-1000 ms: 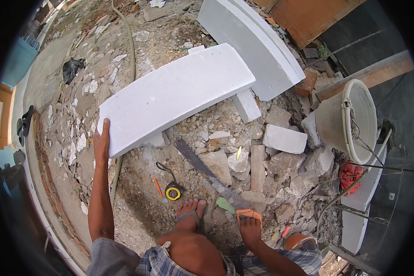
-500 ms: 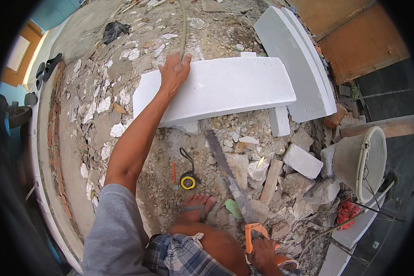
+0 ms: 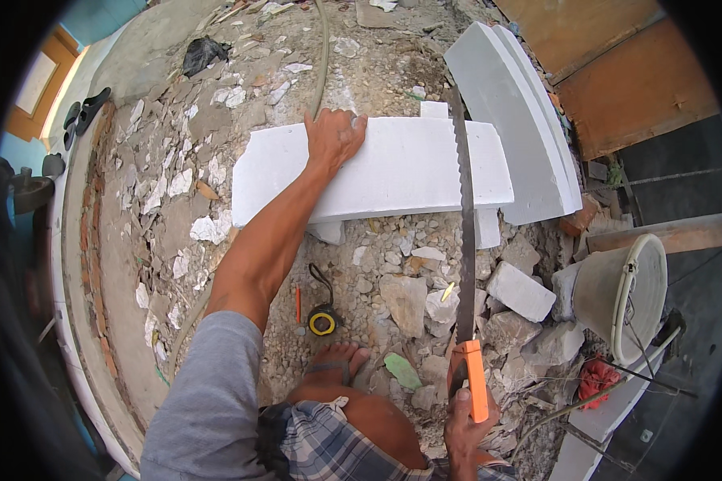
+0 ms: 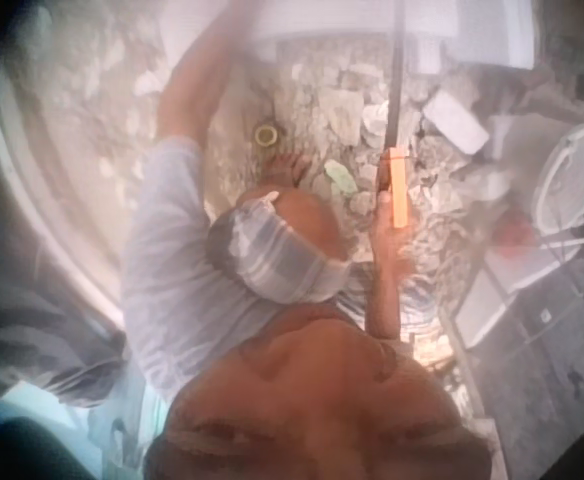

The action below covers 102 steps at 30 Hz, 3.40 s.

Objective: The person measures and marks a white ceramic tile using a tape measure and pencil. They then use a hand saw to cut the tile along the marked line, repeating the process to cut the tile into smaller pieces. Finally, the person places the cut tile pieces into a white bucket.

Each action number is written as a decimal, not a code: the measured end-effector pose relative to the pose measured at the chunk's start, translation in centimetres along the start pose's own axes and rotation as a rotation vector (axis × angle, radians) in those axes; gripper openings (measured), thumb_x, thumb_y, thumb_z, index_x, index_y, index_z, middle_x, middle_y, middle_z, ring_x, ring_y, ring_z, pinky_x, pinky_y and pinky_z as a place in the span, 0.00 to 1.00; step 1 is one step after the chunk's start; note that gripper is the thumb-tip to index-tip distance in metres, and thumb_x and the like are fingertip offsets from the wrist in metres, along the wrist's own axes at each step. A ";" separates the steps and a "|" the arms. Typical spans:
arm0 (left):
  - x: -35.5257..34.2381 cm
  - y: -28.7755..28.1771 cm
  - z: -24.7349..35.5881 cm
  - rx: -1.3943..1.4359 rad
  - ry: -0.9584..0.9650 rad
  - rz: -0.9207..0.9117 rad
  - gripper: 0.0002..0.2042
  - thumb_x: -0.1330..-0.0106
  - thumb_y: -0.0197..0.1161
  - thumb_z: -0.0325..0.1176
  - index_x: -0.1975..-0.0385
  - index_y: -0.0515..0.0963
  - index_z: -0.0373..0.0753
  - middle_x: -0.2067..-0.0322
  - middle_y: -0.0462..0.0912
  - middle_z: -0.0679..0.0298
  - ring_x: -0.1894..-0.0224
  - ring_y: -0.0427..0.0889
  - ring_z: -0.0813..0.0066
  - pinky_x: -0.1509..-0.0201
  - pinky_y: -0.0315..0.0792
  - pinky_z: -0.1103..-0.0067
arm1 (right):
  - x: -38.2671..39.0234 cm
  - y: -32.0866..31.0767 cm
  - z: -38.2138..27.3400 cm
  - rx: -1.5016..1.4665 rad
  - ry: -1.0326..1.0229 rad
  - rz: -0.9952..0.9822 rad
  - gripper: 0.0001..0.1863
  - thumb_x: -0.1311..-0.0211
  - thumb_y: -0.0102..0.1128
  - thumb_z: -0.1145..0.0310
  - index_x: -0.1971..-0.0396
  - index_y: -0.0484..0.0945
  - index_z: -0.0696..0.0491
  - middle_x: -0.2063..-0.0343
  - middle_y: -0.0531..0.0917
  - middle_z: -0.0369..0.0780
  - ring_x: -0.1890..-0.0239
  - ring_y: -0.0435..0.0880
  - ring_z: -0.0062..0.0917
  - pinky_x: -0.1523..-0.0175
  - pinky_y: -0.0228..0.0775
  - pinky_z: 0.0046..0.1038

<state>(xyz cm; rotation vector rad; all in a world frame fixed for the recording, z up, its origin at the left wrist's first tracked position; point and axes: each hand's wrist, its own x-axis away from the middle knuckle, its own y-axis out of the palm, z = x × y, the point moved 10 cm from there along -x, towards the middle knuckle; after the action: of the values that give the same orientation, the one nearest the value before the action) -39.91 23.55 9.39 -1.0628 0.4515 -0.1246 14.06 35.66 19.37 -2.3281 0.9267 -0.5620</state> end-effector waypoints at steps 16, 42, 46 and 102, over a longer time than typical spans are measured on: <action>1.5 0.7 1.9 -0.052 0.010 -0.085 0.32 0.30 0.57 0.63 0.66 0.88 0.34 0.66 0.88 0.49 0.56 0.83 0.53 0.36 0.62 0.56 | -4.2 12.7 -2.1 -0.271 0.000 -0.033 0.13 0.32 0.70 0.65 0.70 0.80 0.60 0.82 0.81 0.43 0.80 0.80 0.23 0.71 0.72 0.30; 1.8 1.1 2.0 -0.037 0.008 -0.080 0.25 0.23 0.51 0.50 0.68 0.88 0.36 0.69 0.88 0.49 0.58 0.84 0.49 0.42 0.65 0.55 | 1.8 10.4 -5.4 -0.009 -0.094 -0.053 0.14 0.28 0.62 0.65 0.68 0.78 0.61 0.84 0.75 0.40 0.80 0.72 0.20 0.75 0.64 0.31; 1.0 0.9 2.2 -0.033 0.047 0.002 0.25 0.22 0.50 0.47 0.70 0.88 0.36 0.70 0.88 0.50 0.59 0.84 0.49 0.43 0.66 0.56 | -3.7 12.1 -5.4 -0.136 0.041 -0.077 0.15 0.32 0.67 0.64 0.72 0.76 0.58 0.84 0.78 0.44 0.83 0.81 0.37 0.75 0.70 0.36; 1.1 1.3 1.7 -0.058 0.060 0.024 0.22 0.24 0.54 0.45 0.69 0.88 0.34 0.70 0.87 0.47 0.61 0.84 0.48 0.46 0.67 0.56 | 8.7 11.5 6.5 0.065 0.007 -0.092 0.12 0.38 0.70 0.66 0.75 0.77 0.57 0.86 0.77 0.42 0.84 0.80 0.31 0.74 0.72 0.33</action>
<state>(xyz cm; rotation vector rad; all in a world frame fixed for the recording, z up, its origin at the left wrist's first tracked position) -38.33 25.25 8.58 -1.1123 0.5247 -0.1233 18.01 24.73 8.68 -2.3208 0.7967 -0.6291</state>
